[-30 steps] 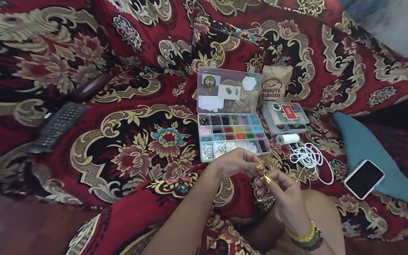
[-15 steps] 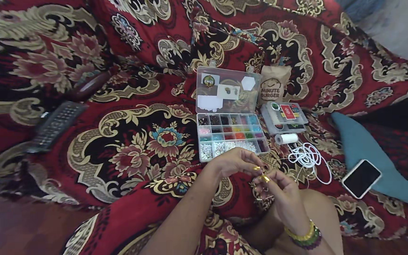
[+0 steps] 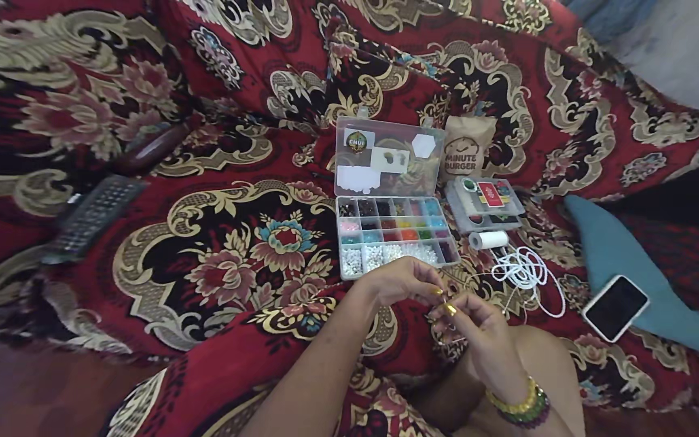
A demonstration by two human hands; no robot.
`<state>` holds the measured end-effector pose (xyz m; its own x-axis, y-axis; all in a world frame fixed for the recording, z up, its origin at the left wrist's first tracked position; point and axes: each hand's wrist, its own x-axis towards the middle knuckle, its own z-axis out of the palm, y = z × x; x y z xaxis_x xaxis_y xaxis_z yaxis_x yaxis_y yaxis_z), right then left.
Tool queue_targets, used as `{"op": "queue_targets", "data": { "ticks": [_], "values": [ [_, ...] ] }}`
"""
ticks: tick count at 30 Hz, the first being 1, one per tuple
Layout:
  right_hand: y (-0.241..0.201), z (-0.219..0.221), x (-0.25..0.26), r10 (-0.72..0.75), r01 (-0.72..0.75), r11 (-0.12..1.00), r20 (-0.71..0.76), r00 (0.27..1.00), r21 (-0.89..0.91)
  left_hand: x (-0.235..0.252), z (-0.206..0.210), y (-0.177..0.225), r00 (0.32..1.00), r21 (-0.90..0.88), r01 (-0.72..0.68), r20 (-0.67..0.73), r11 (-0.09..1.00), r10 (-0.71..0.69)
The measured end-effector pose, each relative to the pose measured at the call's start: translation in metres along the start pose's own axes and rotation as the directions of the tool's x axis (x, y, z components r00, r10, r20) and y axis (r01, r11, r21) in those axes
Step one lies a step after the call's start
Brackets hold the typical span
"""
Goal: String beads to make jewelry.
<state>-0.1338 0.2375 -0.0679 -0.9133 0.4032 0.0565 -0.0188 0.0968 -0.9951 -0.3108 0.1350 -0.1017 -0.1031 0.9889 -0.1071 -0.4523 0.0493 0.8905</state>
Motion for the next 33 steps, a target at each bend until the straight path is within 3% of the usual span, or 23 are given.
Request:
{"op": "queue_targets", "data": {
  "ticks": [18, 33],
  "values": [
    [0.0060, 0.0010, -0.0001, -0.009, 0.009, 1.000, -0.027, 1.000, 0.001, 0.0011, 0.0013, -0.0019, 1.000, 0.018, -0.013, -0.004, 1.000, 0.013],
    [0.0100, 0.0003, -0.0003, -0.001, 0.001, 1.000, -0.016, 1.000, 0.005, -0.0006, -0.0003, 0.0010, 0.999, 0.138, -0.054, 0.011, 0.989, 0.053]
  ]
}}
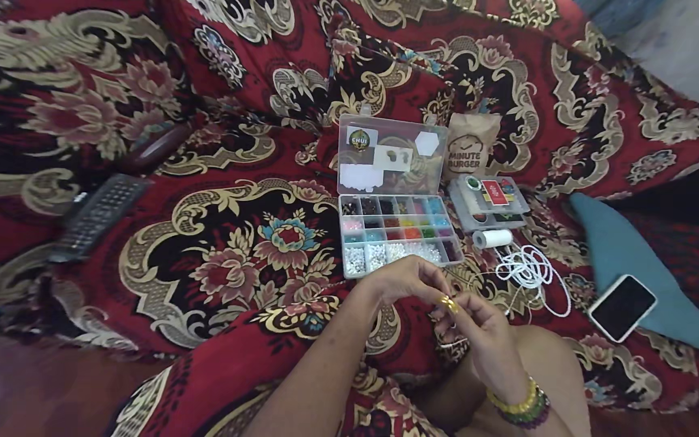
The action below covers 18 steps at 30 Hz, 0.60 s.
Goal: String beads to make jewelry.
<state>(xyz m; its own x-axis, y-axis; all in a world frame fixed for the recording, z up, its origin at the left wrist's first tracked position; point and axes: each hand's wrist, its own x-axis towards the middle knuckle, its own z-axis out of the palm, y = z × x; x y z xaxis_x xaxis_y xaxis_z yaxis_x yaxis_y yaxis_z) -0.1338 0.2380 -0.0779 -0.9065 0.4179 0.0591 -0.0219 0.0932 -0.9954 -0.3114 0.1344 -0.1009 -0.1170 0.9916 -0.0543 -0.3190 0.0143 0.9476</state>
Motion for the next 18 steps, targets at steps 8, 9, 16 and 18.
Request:
{"op": "queue_targets", "data": {
  "ticks": [8, 9, 16, 18],
  "values": [
    [0.0013, -0.0002, 0.0012, 0.022, -0.022, 1.000, -0.024, 0.999, 0.018, 0.0003, -0.0024, -0.0015, 0.996, 0.043, -0.086, -0.022, 0.995, 0.087],
    [0.0012, -0.0002, 0.0014, 0.033, -0.032, 0.999, -0.024, 0.999, 0.022, 0.0011, -0.0024, -0.0017, 0.995, 0.050, -0.099, -0.021, 0.994, 0.101],
    [0.0005, 0.0004, 0.0015, 0.080, -0.079, 0.994, -0.009, 0.997, 0.071, 0.0018, 0.0034, 0.0029, 0.994, 0.089, -0.059, -0.089, 0.994, 0.067],
    [0.0002, -0.0009, 0.0013, 0.089, -0.090, 0.994, 0.016, 0.996, 0.064, 0.0019, 0.0041, 0.0034, 0.991, 0.074, -0.060, -0.116, 0.995, 0.068]
  ]
}}
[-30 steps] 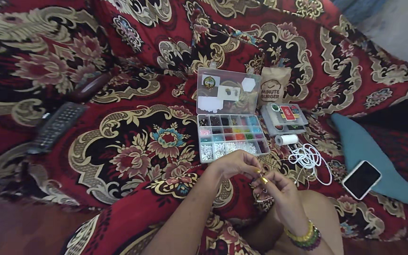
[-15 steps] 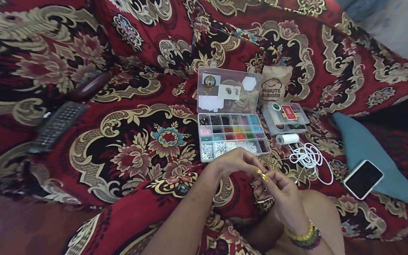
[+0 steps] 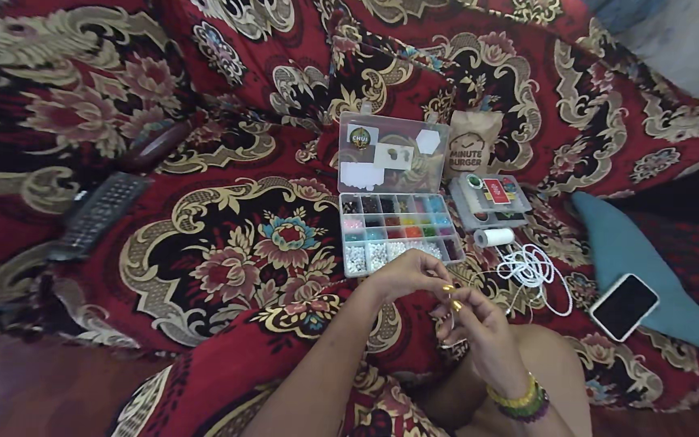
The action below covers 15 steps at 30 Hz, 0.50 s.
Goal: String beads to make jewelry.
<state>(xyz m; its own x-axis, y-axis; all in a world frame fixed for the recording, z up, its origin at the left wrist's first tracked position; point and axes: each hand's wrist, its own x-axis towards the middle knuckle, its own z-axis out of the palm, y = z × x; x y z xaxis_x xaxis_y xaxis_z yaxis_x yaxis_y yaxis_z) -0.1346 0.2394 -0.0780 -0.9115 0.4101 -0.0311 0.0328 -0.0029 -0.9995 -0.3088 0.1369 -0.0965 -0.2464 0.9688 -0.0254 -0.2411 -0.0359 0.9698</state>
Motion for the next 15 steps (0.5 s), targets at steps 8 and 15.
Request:
{"op": "queue_targets", "data": {
  "ticks": [8, 15],
  "values": [
    [0.005, -0.004, 0.000, 0.027, -0.028, 1.000, 0.044, 0.999, 0.014, -0.002, -0.002, 0.004, 0.999, -0.004, 0.034, -0.016, 0.999, -0.034],
    [0.006, -0.003, 0.002, -0.053, 0.049, 0.993, -0.039, 0.998, -0.104, -0.012, -0.010, 0.019, 0.987, 0.302, 0.071, -0.156, 0.951, -0.025]
  ]
}}
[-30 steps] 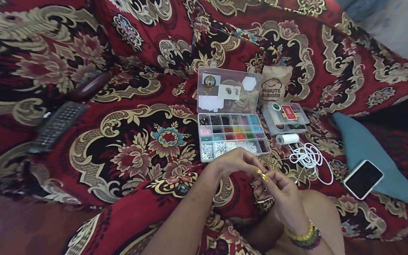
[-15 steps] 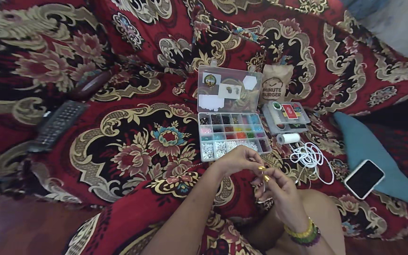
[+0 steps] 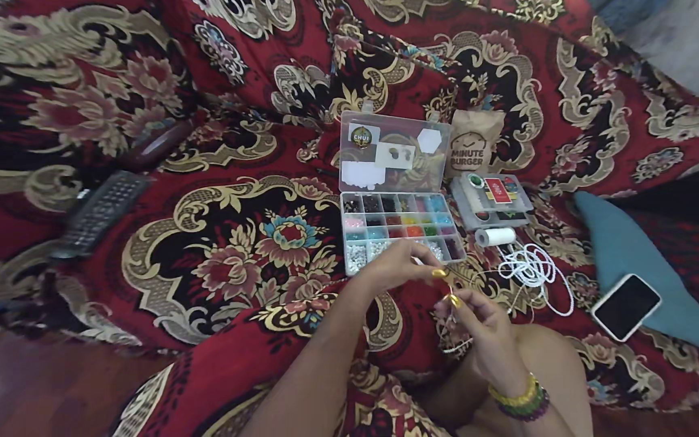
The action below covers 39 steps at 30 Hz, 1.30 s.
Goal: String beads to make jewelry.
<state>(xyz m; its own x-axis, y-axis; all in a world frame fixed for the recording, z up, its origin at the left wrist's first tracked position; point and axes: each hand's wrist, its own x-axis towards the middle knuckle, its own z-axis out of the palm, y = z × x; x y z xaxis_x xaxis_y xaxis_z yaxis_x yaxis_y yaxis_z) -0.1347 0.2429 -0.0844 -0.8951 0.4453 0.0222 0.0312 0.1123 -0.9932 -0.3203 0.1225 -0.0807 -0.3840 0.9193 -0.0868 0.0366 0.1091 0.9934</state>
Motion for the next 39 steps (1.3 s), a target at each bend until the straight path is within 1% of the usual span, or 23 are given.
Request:
{"op": "queue_targets", "data": {
  "ticks": [1, 2, 4, 5, 7, 9, 11, 16, 20, 23, 26, 27, 28, 29, 31, 32, 33, 34, 35, 36, 37, 39],
  "values": [
    [0.000, -0.001, 0.000, -0.008, 0.008, 1.000, -0.008, 1.000, -0.005, -0.002, -0.008, 0.000, 0.998, 0.109, 0.022, -0.067, 0.994, -0.014],
    [0.000, -0.002, 0.000, -0.018, 0.018, 1.000, -0.018, 1.000, -0.002, -0.003, -0.015, -0.002, 0.988, 0.213, 0.073, -0.149, 0.974, -0.041],
    [0.000, -0.002, 0.001, -0.031, 0.031, 1.000, -0.035, 0.999, 0.002, -0.005, -0.025, -0.003, 0.942, 0.376, 0.237, -0.314, 0.896, -0.117],
    [-0.001, -0.002, 0.001, -0.034, 0.034, 0.999, -0.043, 0.998, 0.003, -0.006, -0.027, -0.002, 0.917, 0.436, 0.321, -0.365, 0.841, -0.161],
    [-0.002, -0.001, 0.001, -0.033, 0.033, 0.999, -0.041, 0.999, 0.005, -0.005, -0.025, 0.000, 0.880, 0.521, 0.441, -0.412, 0.731, -0.237],
    [-0.003, -0.001, 0.001, -0.032, 0.032, 0.999, -0.028, 0.999, 0.010, 0.000, -0.020, -0.001, 0.859, 0.591, 0.504, -0.418, 0.629, -0.295],
    [-0.005, -0.001, 0.000, -0.031, 0.031, 0.999, -0.019, 0.999, 0.021, 0.004, -0.014, -0.004, 0.849, 0.631, 0.526, -0.427, 0.570, -0.311],
    [-0.006, -0.002, 0.000, -0.031, 0.032, 0.999, -0.015, 0.999, 0.030, 0.010, -0.004, -0.006, 0.839, 0.699, 0.543, -0.432, 0.465, -0.329],
    [-0.007, -0.002, 0.001, -0.037, 0.037, 0.999, -0.016, 0.999, 0.036, 0.011, -0.001, -0.007, 0.839, 0.721, 0.541, -0.435, 0.433, -0.326],
    [-0.008, -0.003, 0.002, -0.041, 0.041, 0.998, -0.011, 0.999, 0.044, 0.013, -0.001, -0.008, 0.840, 0.741, 0.535, -0.415, 0.406, -0.349],
    [-0.009, -0.003, 0.003, -0.046, 0.046, 0.997, -0.006, 0.999, 0.066, 0.012, -0.002, -0.006, 0.835, 0.733, 0.542, -0.418, 0.411, -0.357],
    [-0.009, -0.003, 0.003, -0.045, 0.045, 0.996, -0.003, 0.999, 0.073, 0.011, -0.003, -0.005, 0.835, 0.716, 0.546, -0.428, 0.434, -0.346],
    [-0.010, -0.003, 0.003, -0.045, 0.045, 0.996, -0.003, 0.999, 0.079, 0.009, -0.005, -0.004, 0.840, 0.680, 0.543, -0.439, 0.493, -0.319],
    [-0.010, -0.003, 0.003, -0.046, 0.046, 0.996, -0.004, 0.999, 0.082, 0.007, -0.008, -0.005, 0.853, 0.614, 0.513, -0.444, 0.600, -0.274],
    [-0.010, -0.003, 0.003, -0.047, 0.047, 0.996, -0.005, 0.999, 0.076, 0.004, -0.012, -0.009, 0.893, 0.403, 0.356, -0.411, 0.843, -0.180],
    [-0.010, -0.003, 0.003, -0.046, 0.046, 0.996, -0.005, 0.999, 0.072, 0.005, -0.012, -0.012, 0.916, 0.253, 0.257, -0.372, 0.933, -0.152],
    [-0.010, -0.003, 0.003, -0.044, 0.044, 0.997, -0.008, 0.999, 0.067, 0.005, -0.009, -0.012, 0.939, 0.075, 0.171, -0.316, 0.982, -0.139],
    [-0.010, -0.003, 0.003, -0.041, 0.042, 0.997, -0.009, 0.999, 0.062, 0.005, -0.005, -0.011, 0.959, -0.101, 0.105, -0.254, 0.989, -0.128],
    [-0.011, -0.002, 0.003, -0.038, 0.039, 0.998, -0.014, 0.999, 0.058, 0.005, -0.001, -0.011, 0.976, -0.242, 0.072, -0.181, 0.968, -0.118],
    [-0.012, -0.002, 0.003, -0.032, 0.034, 0.998, -0.022, 0.999, 0.057, 0.005, 0.001, -0.011, 0.989, -0.343, 0.058, -0.107, 0.938, -0.100],
    [-0.013, -0.001, 0.002, -0.027, 0.029, 0.998, -0.030, 0.999, 0.056, 0.005, 0.003, -0.012, 0.996, -0.410, 0.051, -0.042, 0.911, -0.075],
    [-0.013, -0.001, 0.002, -0.024, 0.026, 0.998, -0.045, 0.999, 0.054, 0.006, 0.007, -0.015, 0.998, -0.480, 0.054, 0.043, 0.875, -0.038]
  ]
}}
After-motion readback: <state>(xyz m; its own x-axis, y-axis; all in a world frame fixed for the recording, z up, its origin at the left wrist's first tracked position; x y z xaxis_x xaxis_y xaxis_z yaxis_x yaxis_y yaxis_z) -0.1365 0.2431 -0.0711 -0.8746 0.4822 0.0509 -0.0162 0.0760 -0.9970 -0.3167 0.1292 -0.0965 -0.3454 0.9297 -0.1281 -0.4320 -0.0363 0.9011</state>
